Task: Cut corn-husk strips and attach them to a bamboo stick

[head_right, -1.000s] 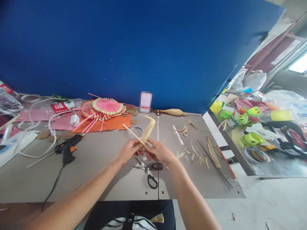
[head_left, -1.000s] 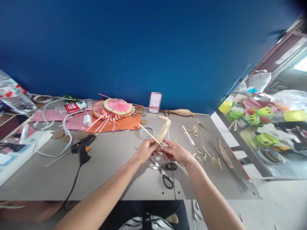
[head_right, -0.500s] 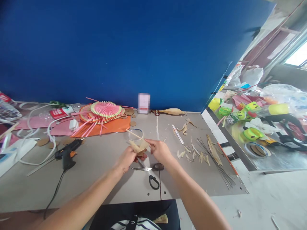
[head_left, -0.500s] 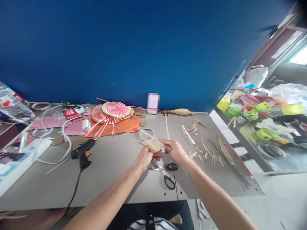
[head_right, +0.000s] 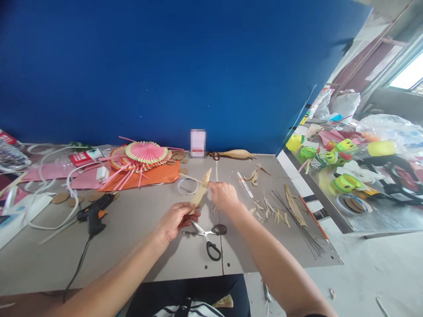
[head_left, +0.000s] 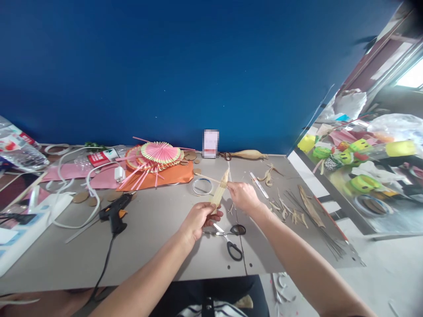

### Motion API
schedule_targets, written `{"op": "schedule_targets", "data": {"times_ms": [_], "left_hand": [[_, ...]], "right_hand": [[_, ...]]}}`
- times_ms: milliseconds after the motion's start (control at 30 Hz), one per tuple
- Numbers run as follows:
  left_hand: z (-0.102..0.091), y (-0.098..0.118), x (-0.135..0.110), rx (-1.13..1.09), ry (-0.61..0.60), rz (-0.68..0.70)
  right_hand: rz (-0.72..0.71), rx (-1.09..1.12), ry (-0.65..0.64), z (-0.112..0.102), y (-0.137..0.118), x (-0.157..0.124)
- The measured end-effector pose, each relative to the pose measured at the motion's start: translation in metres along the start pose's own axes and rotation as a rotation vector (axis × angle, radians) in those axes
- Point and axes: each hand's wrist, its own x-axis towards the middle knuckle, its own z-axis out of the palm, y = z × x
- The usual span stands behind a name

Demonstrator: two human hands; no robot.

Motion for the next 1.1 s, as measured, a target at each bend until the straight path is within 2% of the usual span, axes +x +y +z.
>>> {"op": "schedule_targets", "data": {"times_ms": [167, 333, 500, 600, 700, 800, 900, 1000, 1100], "left_hand": [[-0.001, 0.004, 0.000, -0.025, 0.028, -0.022], [-0.001, 0.007, 0.001, -0.021, 0.033, -0.009], [-0.006, 0.007, -0.002, 0.033, 0.038, 0.037], [-0.013, 0.002, -0.003, 0.072, 0.059, 0.088], [-0.016, -0.003, -0.001, 0.079, 0.065, 0.112], [-0.014, -0.004, 0.001, 0.069, 0.052, 0.103], [-0.011, -0.004, 0.003, 0.046, -0.011, 0.104], [-0.010, -0.005, 0.002, 0.043, -0.066, 0.099], [-0.011, -0.006, 0.000, 0.078, -0.093, 0.082]], "right_hand": [[0.035, 0.061, 0.040, -0.001, 0.003, 0.012], [0.114, 0.219, 0.138, -0.004, 0.017, 0.030], [0.274, 0.508, 0.277, -0.014, 0.047, 0.043], [0.341, 0.756, 0.287, -0.013, 0.054, 0.040], [0.336, 1.007, 0.220, 0.000, 0.039, 0.025], [0.284, 1.273, 0.087, 0.016, 0.007, 0.005], [0.226, 1.401, -0.018, 0.028, -0.023, -0.008], [0.210, 1.463, -0.033, 0.033, -0.036, -0.010], [0.246, 1.489, 0.013, 0.034, -0.033, -0.006]]}}
